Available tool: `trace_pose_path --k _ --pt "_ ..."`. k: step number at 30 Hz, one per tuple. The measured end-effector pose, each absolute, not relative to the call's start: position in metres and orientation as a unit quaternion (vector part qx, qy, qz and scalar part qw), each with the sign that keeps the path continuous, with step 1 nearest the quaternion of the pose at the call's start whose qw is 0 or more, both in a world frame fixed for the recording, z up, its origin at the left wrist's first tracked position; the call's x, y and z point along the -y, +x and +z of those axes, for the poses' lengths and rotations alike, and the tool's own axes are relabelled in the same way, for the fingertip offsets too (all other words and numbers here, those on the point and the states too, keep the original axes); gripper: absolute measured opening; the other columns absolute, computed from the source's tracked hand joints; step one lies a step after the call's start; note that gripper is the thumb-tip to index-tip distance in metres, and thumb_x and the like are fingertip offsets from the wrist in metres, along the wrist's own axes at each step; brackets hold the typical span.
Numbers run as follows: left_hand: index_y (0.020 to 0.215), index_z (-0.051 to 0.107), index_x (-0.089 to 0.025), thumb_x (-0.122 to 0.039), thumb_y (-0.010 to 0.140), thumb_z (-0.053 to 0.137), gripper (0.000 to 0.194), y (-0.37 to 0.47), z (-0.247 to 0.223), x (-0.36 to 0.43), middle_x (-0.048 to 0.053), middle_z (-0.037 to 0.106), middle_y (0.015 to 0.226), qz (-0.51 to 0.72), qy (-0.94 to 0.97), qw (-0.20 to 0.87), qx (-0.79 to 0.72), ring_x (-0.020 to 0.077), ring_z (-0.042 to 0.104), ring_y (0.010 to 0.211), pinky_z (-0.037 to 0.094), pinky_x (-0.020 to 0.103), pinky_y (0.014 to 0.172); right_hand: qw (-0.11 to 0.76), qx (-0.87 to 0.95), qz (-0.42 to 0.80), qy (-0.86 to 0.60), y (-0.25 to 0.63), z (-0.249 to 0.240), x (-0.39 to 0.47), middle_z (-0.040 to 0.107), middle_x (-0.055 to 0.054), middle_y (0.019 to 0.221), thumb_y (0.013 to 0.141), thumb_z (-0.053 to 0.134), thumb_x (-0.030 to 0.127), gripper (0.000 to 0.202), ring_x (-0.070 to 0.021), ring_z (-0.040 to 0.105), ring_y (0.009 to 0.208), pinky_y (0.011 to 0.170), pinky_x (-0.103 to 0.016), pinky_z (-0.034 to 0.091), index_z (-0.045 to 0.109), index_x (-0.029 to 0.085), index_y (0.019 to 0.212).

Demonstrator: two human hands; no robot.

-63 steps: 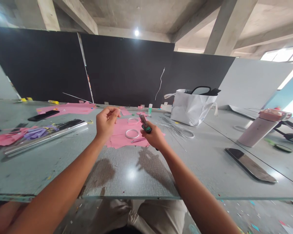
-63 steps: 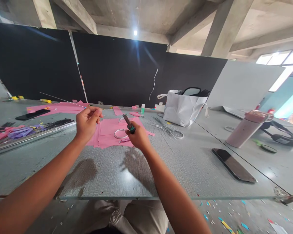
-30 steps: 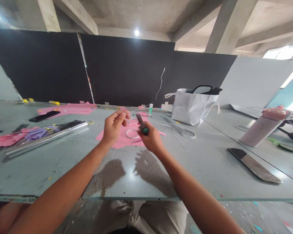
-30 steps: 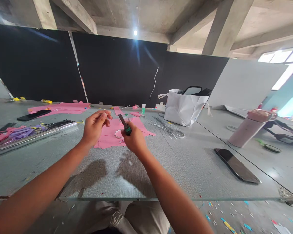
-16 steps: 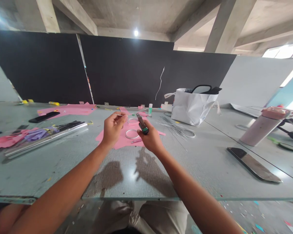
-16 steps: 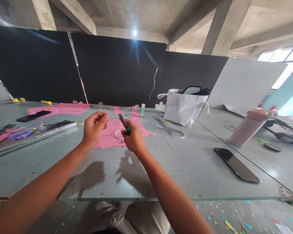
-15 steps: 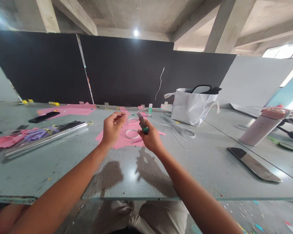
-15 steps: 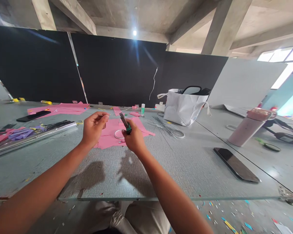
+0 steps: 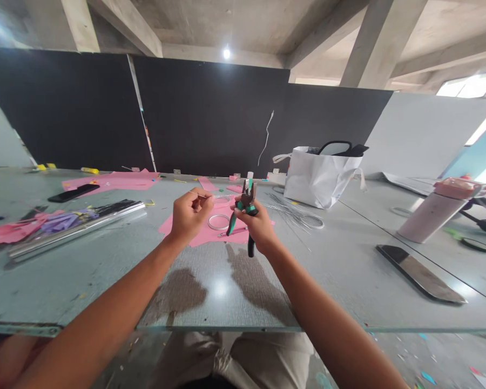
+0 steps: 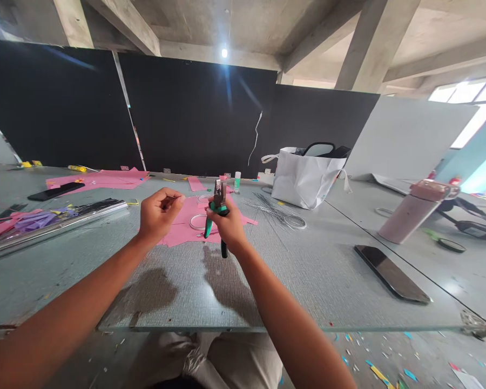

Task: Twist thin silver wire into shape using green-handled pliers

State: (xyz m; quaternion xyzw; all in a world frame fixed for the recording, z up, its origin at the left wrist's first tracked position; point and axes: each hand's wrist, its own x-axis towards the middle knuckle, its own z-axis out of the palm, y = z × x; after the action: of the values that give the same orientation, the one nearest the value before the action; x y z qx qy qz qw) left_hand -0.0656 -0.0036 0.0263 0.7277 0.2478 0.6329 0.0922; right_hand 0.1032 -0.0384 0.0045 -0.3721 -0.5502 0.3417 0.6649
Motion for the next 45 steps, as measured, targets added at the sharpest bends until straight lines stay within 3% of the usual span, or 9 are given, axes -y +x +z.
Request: trace_pose_path --k 7,20,26,34,40,45 --pt "0.075 0.063 -0.018 -0.026 0.081 0.061 0.011 -0.065 0.026 0.002 -0.005 0.046 0.053 0.632 0.73 0.077 -0.25 0.007 0.034 0.047 0.028 0.02 0.046 0.638 0.562 0.344 -0.4 0.101 0.0 0.038 0.056 0.002 0.073 0.062 0.068 0.033 0.027 -0.0153 0.054 0.068 0.071 -0.033 0.046 0.06 0.021 0.085" --pt "0.072 0.063 -0.018 -0.029 0.08 0.062 0.014 -0.065 0.027 0.002 -0.004 0.05 0.054 0.627 0.723 0.099 -0.274 0.0076 0.035 0.047 0.029 0.022 0.047 0.611 0.581 0.345 -0.413 0.101 -0.009 0.033 0.059 0.001 0.073 0.066 0.066 0.037 0.031 -0.0176 0.06 0.071 0.071 -0.034 0.049 0.059 0.02 0.091" --pt "0.079 0.066 -0.018 -0.041 0.082 0.062 0.024 -0.062 0.028 0.001 0.0 0.059 0.064 0.654 0.683 0.192 -0.264 0.0086 0.045 0.052 0.034 0.022 0.048 0.584 0.63 0.227 -0.458 0.093 -0.009 0.036 0.065 -0.002 0.082 0.071 0.059 0.032 0.025 -0.0179 0.058 0.075 0.074 -0.033 0.047 0.061 0.019 0.092" --pt "0.084 0.068 -0.016 -0.049 0.078 0.068 0.033 -0.055 0.028 0.002 0.002 0.062 0.071 0.644 0.655 0.324 -0.227 0.0056 0.046 0.047 0.038 0.021 0.044 0.52 0.658 0.148 -0.524 0.085 -0.009 0.043 0.062 -0.005 0.094 0.073 0.057 0.028 0.025 -0.0212 0.057 0.084 0.078 -0.036 0.045 0.063 0.022 0.097" --pt "0.075 0.062 -0.017 -0.049 0.075 0.072 0.033 -0.053 0.027 0.002 -0.002 0.057 0.057 0.638 0.649 0.343 -0.231 0.0061 0.046 0.042 0.039 0.021 0.043 0.5 0.661 0.185 -0.528 0.087 -0.006 0.048 0.061 0.001 0.073 0.076 0.056 0.029 0.019 -0.0178 0.054 0.067 0.067 -0.031 0.044 0.062 0.024 0.094" --pt "0.079 0.062 -0.018 -0.05 0.08 0.066 0.033 -0.055 0.02 -0.002 -0.002 0.056 0.056 0.619 0.668 0.337 -0.239 0.0081 0.05 0.045 0.04 0.022 0.045 0.5 0.676 0.196 -0.505 0.086 -0.005 0.049 0.063 0.001 0.078 0.072 0.055 0.023 0.028 -0.0174 0.055 0.071 0.068 -0.029 0.042 0.062 0.024 0.1"
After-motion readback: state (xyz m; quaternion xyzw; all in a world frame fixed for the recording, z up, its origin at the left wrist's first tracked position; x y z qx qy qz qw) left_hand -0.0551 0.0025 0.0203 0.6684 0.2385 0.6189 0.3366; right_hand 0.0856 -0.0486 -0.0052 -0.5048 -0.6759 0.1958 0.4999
